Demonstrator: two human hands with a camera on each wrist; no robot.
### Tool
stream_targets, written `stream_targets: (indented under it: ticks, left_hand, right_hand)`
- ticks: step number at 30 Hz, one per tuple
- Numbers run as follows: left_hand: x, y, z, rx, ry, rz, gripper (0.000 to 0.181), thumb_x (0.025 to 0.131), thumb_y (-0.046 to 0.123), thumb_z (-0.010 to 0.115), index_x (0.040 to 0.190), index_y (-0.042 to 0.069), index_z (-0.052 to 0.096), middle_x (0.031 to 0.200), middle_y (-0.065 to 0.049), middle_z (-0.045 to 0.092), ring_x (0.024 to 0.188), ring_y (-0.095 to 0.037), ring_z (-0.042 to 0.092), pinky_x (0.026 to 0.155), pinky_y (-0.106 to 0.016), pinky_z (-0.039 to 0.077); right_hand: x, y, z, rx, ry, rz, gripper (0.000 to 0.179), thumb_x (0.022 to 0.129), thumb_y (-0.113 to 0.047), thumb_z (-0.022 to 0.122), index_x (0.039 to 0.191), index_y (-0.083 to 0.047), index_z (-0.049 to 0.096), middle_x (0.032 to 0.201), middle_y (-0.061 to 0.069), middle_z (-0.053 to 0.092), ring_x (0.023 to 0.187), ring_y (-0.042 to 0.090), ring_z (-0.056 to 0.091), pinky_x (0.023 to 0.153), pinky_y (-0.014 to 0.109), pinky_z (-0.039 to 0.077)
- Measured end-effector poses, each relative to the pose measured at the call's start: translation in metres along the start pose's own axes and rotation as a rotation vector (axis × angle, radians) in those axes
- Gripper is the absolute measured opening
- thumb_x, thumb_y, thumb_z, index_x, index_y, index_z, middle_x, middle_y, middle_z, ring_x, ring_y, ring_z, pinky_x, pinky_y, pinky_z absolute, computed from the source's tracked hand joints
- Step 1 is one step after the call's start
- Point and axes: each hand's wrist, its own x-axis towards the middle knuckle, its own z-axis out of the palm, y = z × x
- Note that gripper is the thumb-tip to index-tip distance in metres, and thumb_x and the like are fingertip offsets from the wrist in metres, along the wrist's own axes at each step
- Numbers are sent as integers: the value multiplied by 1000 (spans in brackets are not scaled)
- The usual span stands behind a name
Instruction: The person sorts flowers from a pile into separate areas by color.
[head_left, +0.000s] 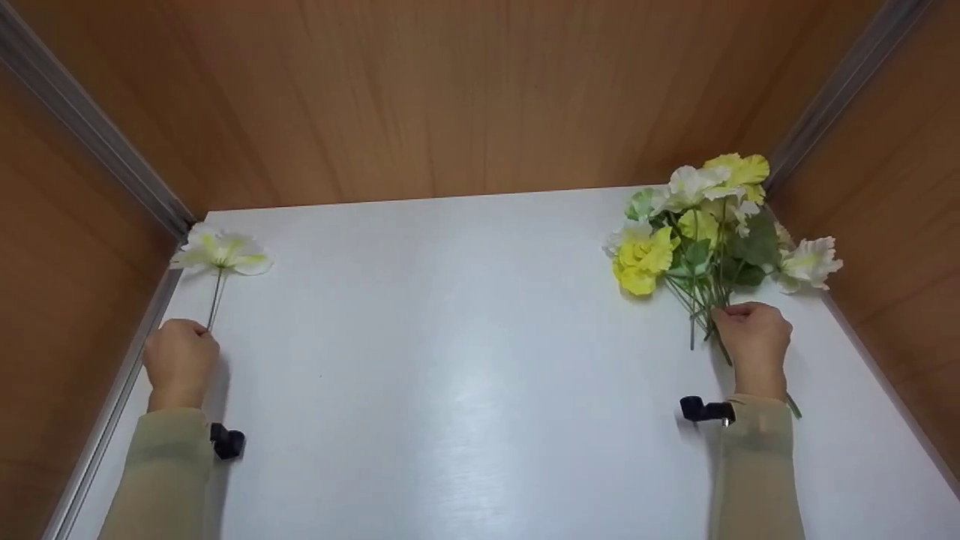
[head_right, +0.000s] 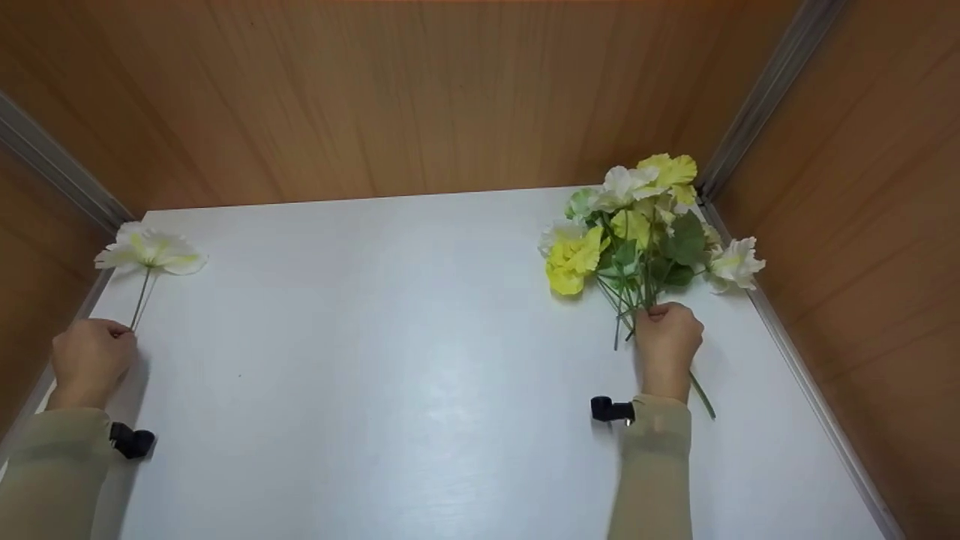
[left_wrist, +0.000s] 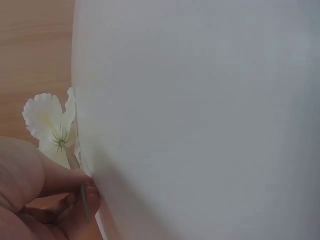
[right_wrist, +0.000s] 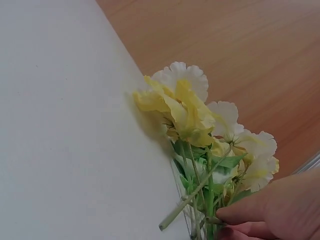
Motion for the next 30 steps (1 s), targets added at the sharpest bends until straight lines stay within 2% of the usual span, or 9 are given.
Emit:
stream_targets:
  ticks: [6,8,11,14,17,20,25,27,30]
  left_hand:
    - [-3,2,-3,4,-38,-19,32,104,1,52,120,-19,71,123,-42,67,117,-65,60,98,-73,49]
    - [-5,2,-5,1,-70,-34,34,103,4,53,123,-20,69,125,-43,66,119,-66,58,99,-73,48]
    - [-9,1,-9,6,-119,-48,37,102,8,56,124,-20,67,126,-44,65,119,-66,57,98,-73,48]
    - [-12,0,-13,16,-152,-54,36,101,8,59,120,-21,67,121,-44,66,112,-64,59,91,-70,50]
    - [-13,-3,-20,32,-162,-58,30,99,5,59,114,-20,67,113,-42,67,103,-60,60,83,-65,51]
    - [-12,-5,-24,45,-150,-60,26,98,2,58,110,-20,67,107,-41,67,98,-57,60,79,-62,51]
    - [-7,-5,-23,70,-93,-27,25,96,0,56,103,-21,68,102,-41,69,99,-61,59,84,-66,48]
    - [-5,-5,-23,81,-80,-15,25,95,0,56,101,-21,68,100,-41,69,100,-63,59,85,-67,48]
    - [-3,-3,-26,83,-75,-11,26,96,0,54,102,-21,68,102,-41,69,100,-65,59,85,-68,48]
  right_hand:
    - [1,7,1,1,14,-16,39,104,-29,68,115,7,79,111,22,77,119,49,60,92,52,53]
    - [2,9,0,9,7,-6,39,104,-29,68,116,7,78,115,24,76,122,50,59,93,51,53]
    - [5,9,-1,20,-11,16,41,105,-31,67,120,5,78,117,22,76,117,44,62,86,43,53]
    - [7,8,-2,36,-33,33,43,105,-34,66,125,3,77,117,18,76,107,35,66,79,35,52]
    - [7,6,-4,76,-64,49,46,106,-36,65,130,2,76,121,17,74,105,30,65,78,33,52]
    - [7,5,-6,126,-85,72,49,106,-37,64,135,1,74,125,14,71,106,26,63,79,31,52]
    - [6,8,-13,254,-96,149,46,108,-32,62,140,0,69,101,-4,70,89,10,65,72,24,54]
    - [6,9,-14,334,-103,174,44,109,-29,62,141,0,68,92,-10,69,81,5,66,69,22,55]
    - [4,10,-17,495,-115,212,39,109,-24,64,141,0,65,85,-11,70,76,3,68,67,20,56]
